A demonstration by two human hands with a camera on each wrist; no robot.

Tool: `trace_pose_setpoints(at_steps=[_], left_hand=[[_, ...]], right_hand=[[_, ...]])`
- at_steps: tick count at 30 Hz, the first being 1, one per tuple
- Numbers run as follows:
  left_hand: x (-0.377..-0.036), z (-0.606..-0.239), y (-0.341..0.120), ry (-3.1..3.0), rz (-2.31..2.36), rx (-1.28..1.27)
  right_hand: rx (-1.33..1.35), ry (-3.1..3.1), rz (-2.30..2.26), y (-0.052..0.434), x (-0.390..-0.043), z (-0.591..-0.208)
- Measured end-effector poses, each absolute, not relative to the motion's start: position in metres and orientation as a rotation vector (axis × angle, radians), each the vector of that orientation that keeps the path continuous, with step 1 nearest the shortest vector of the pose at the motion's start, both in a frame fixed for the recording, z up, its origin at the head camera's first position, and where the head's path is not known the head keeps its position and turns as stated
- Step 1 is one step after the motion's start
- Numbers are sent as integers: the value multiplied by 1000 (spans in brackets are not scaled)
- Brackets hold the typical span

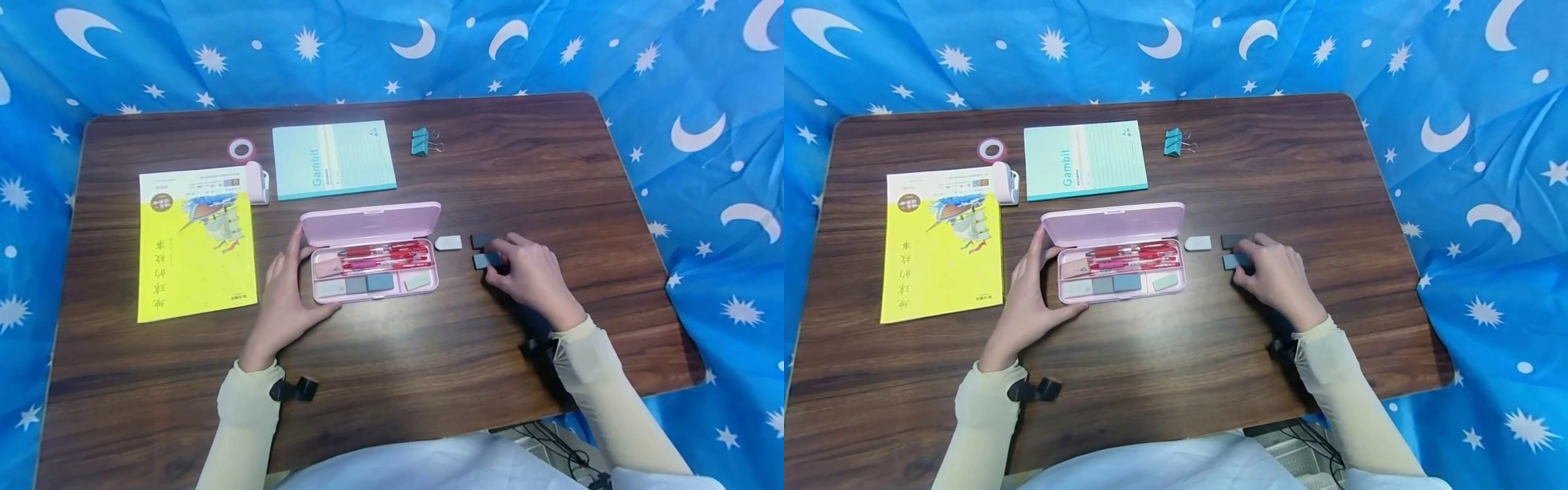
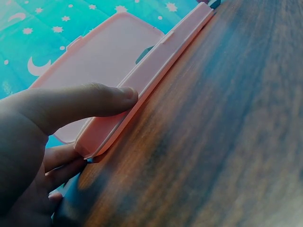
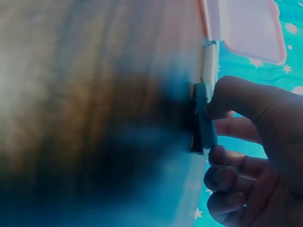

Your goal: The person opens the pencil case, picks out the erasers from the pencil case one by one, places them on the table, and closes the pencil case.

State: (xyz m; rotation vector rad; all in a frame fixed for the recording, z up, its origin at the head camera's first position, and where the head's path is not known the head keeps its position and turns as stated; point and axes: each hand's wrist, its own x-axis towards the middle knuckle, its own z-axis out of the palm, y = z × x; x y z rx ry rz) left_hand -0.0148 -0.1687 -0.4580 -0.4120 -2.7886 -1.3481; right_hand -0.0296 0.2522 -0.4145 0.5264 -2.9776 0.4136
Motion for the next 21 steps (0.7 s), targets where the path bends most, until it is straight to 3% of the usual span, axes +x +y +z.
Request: trace_pose_setpoints(at_steps=[9,21], left_hand=[[-14,-457,-170,-2793,-1350,-402],[-15,-457,-169,-2800,-1345,-400]], right_hand=[[537,-2936,338,251,-28,-418],[518,-2976,333,237,-30,-396]])
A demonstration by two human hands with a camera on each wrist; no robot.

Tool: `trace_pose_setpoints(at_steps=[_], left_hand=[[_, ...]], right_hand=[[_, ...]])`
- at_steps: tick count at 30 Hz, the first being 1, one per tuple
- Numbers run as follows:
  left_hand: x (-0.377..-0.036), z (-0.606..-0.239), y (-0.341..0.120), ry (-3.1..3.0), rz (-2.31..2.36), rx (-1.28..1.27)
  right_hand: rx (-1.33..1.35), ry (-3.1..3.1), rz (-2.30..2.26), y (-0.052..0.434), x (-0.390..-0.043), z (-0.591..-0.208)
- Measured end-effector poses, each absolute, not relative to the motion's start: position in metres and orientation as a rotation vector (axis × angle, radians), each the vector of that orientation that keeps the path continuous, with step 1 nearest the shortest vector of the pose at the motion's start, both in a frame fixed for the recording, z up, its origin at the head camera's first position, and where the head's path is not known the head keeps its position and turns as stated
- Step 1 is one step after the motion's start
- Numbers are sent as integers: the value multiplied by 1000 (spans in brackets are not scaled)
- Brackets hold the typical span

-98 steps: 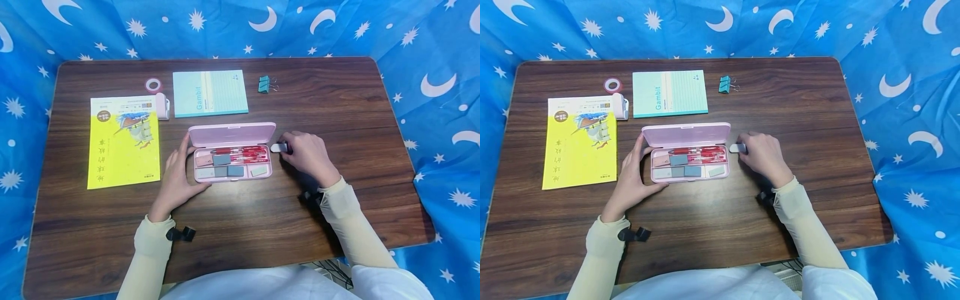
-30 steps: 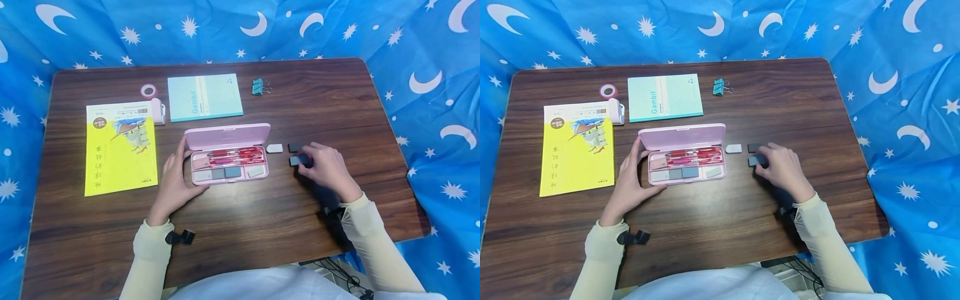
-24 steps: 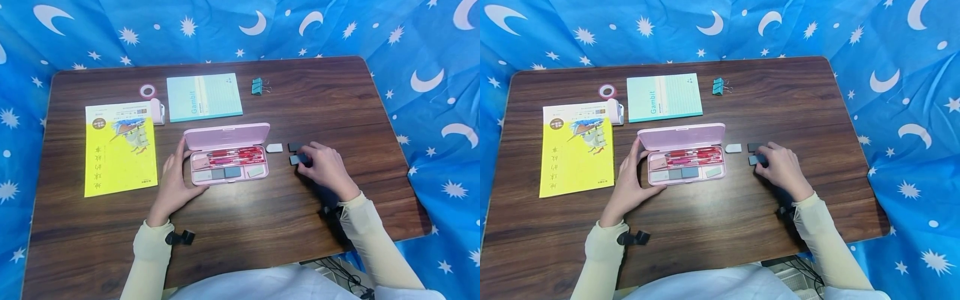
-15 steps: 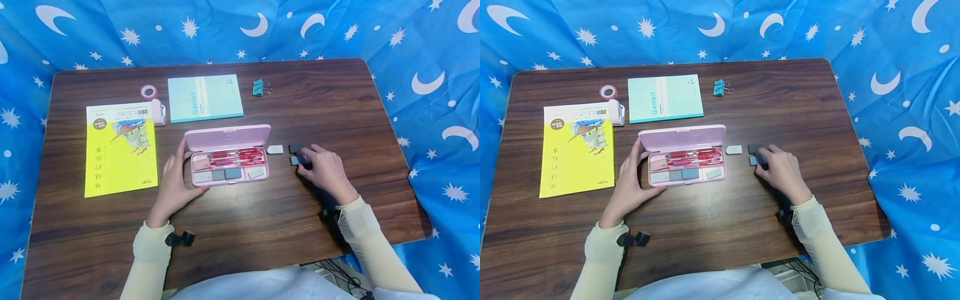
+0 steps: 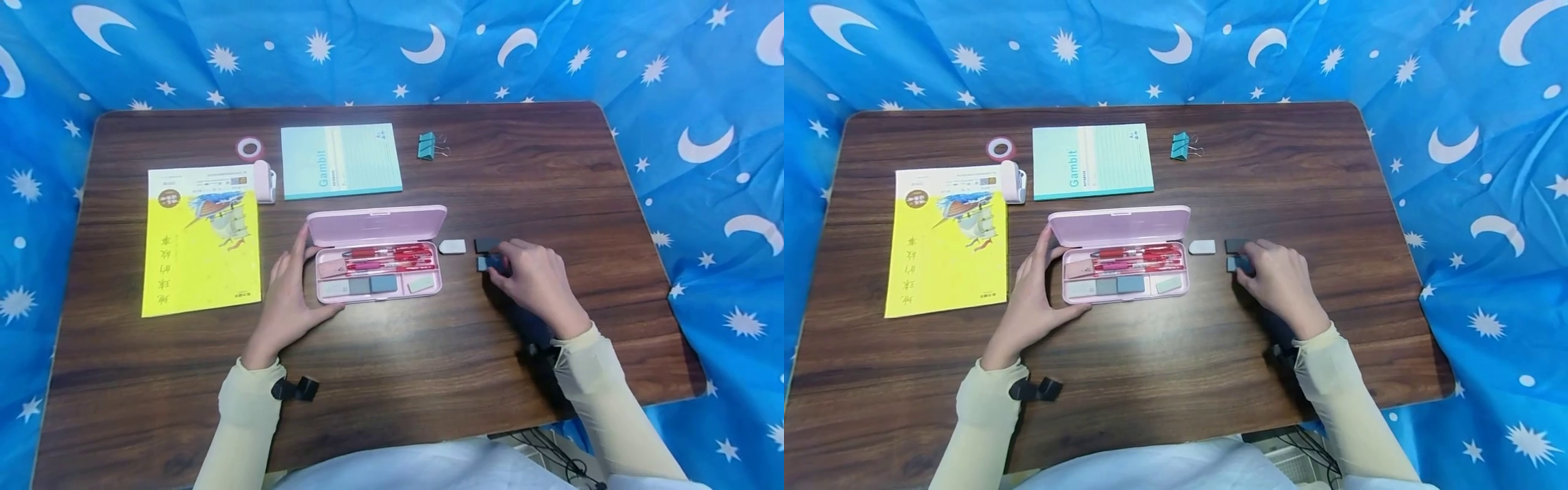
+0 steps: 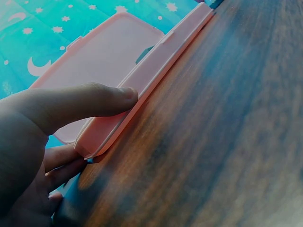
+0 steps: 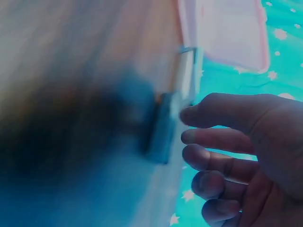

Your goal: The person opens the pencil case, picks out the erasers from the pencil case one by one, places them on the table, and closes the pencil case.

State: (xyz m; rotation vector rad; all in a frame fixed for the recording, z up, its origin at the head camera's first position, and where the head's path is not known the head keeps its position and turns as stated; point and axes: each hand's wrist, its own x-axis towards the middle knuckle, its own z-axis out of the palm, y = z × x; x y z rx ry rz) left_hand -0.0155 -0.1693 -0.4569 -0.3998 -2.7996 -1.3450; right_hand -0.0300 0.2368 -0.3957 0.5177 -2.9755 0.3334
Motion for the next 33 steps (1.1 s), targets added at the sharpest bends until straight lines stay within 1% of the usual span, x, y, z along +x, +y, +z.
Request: trace_pose_setpoints(at_steps=[3,6,12,18,23,33], left_hand=[[-16,-457,-171,-2797,-1341,-404],[-17,-458,-172,-2794,-1336,-406],[-17,-462,-172,-2787,-1349,-410],[-18,-464,-171,-2776,-1320,-429],[-19,-466,-168,-2770,-1309,-452],[-18,-464,-171,-2780,-1296,-437]], right_hand=[[561,-2878,400,218,-34,-388],[673,-2802,502,186,-37,-385],[989,-2778,621,111,-42,-397],[1145,-2784,566,55,-56,-408],[1209,-2813,499,35,-67,-411],[1352,-2896,493,28,-81,-409]])
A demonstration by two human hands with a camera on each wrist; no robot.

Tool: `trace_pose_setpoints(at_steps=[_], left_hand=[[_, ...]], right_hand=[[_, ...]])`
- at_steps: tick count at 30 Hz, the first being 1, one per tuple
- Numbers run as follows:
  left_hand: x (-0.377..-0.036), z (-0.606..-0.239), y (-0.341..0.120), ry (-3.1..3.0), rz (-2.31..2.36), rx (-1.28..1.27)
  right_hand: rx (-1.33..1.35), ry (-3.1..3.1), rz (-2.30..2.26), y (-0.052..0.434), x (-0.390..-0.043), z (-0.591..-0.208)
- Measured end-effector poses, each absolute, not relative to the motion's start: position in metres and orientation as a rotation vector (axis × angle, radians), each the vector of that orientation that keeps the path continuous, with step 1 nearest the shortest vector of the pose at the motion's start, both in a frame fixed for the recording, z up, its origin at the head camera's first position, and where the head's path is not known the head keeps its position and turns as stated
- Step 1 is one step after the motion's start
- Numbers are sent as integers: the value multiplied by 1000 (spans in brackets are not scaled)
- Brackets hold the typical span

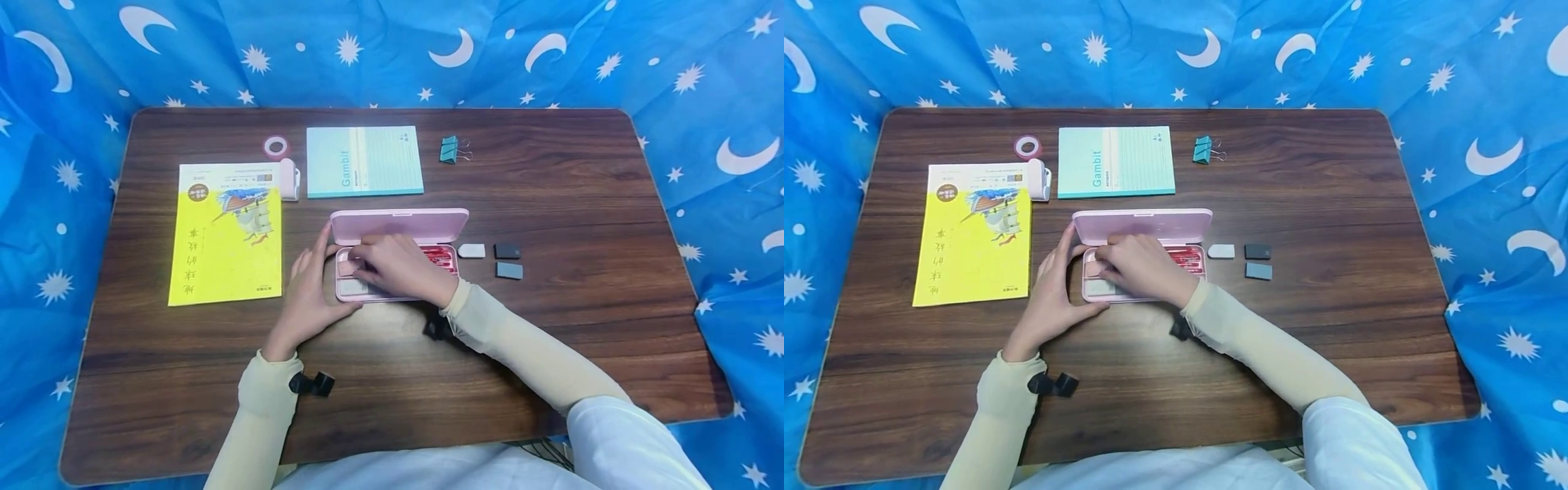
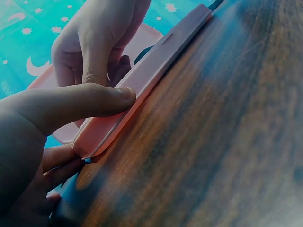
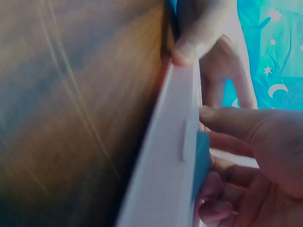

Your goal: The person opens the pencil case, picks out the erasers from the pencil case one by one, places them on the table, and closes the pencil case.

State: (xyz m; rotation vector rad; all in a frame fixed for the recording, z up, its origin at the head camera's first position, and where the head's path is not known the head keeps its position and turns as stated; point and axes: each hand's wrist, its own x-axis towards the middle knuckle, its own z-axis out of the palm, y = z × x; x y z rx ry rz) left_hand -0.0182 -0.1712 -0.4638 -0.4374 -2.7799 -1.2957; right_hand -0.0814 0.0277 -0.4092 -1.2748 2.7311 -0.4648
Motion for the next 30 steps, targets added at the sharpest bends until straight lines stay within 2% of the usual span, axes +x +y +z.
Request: trace_pose_setpoints(at_steps=[15,21,26,30], left_hand=[[-17,-464,-166,-2782,-1316,-443],[-17,-463,-166,-2793,-1320,-440],[-16,-462,-168,-2787,-1322,-422],[-16,-459,-170,-2787,-1318,-406]], right_hand=[[-1267,2654,-409,29,-89,-401],[-1179,2656,-555,34,-87,-396],[-1128,2677,-704,53,-82,-374],[-1096,2669,-798,90,-76,-359]])
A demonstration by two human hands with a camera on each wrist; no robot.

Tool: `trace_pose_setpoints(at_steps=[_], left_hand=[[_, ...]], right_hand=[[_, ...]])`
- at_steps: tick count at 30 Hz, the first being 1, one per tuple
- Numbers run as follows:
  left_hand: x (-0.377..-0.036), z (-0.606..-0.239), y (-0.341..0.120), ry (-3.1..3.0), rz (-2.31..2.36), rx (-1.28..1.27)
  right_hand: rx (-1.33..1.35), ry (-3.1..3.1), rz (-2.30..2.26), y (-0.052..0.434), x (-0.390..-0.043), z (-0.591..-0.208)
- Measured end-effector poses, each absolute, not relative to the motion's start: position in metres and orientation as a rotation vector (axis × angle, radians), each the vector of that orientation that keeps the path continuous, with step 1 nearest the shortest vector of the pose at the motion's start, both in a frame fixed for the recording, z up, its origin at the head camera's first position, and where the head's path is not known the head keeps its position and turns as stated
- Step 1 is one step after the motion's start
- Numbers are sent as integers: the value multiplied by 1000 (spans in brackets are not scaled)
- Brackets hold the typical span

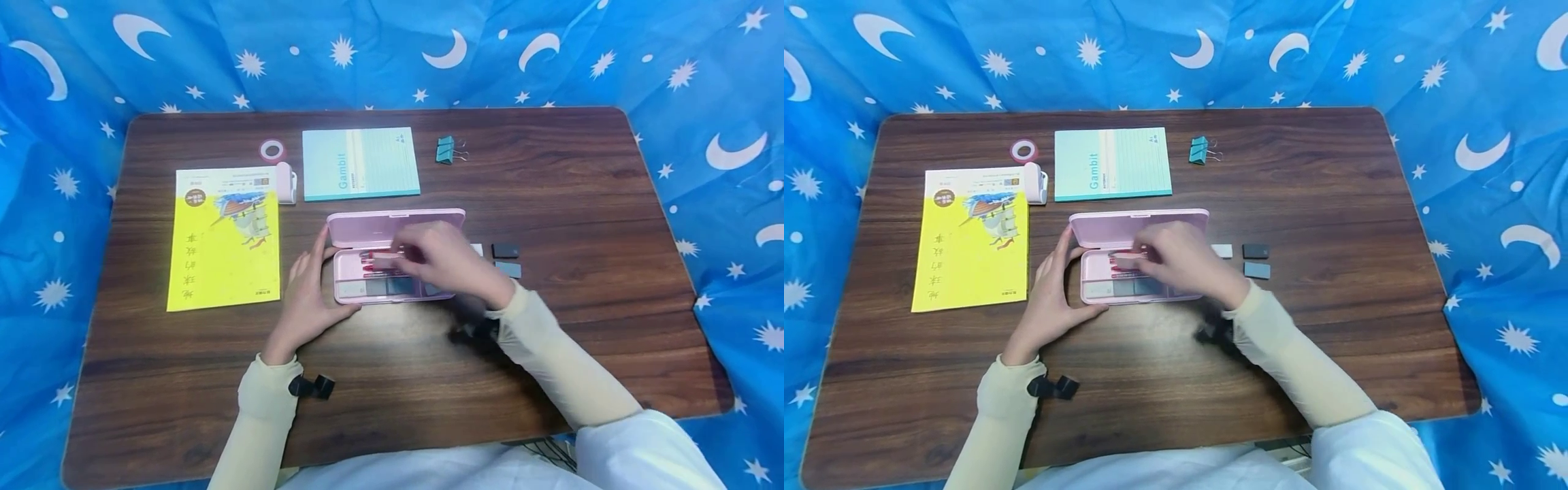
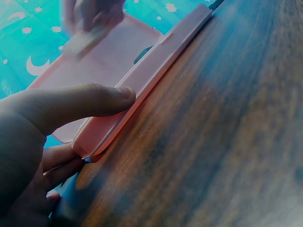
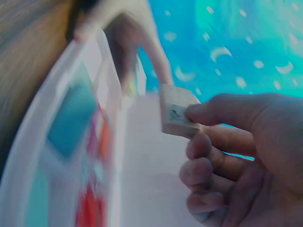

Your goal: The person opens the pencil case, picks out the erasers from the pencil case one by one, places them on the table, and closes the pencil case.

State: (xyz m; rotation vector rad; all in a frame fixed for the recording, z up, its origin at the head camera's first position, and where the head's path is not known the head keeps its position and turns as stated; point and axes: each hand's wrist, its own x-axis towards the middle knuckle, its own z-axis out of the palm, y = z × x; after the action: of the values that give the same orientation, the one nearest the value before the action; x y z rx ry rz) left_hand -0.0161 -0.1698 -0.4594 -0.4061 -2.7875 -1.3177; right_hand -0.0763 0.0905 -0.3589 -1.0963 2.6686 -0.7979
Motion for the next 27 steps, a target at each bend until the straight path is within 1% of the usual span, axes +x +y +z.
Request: trace_pose_setpoints(at_steps=[5,10,13,17,27], left_hand=[[-16,-457,-171,-2798,-1311,-385],[-15,-456,-173,-2800,-1335,-388],[-15,-456,-172,-2792,-1351,-399],[-15,-457,-169,-2785,-1375,-398],[-16,-457,-169,-2800,-1386,-384]], right_hand=[[-923,2667,-826,154,-72,-353],[-667,2782,-578,196,-70,-363],[-593,2765,-500,204,-69,-373],[-568,2742,-489,203,-69,-382],[-460,2814,-428,196,-67,-390]])
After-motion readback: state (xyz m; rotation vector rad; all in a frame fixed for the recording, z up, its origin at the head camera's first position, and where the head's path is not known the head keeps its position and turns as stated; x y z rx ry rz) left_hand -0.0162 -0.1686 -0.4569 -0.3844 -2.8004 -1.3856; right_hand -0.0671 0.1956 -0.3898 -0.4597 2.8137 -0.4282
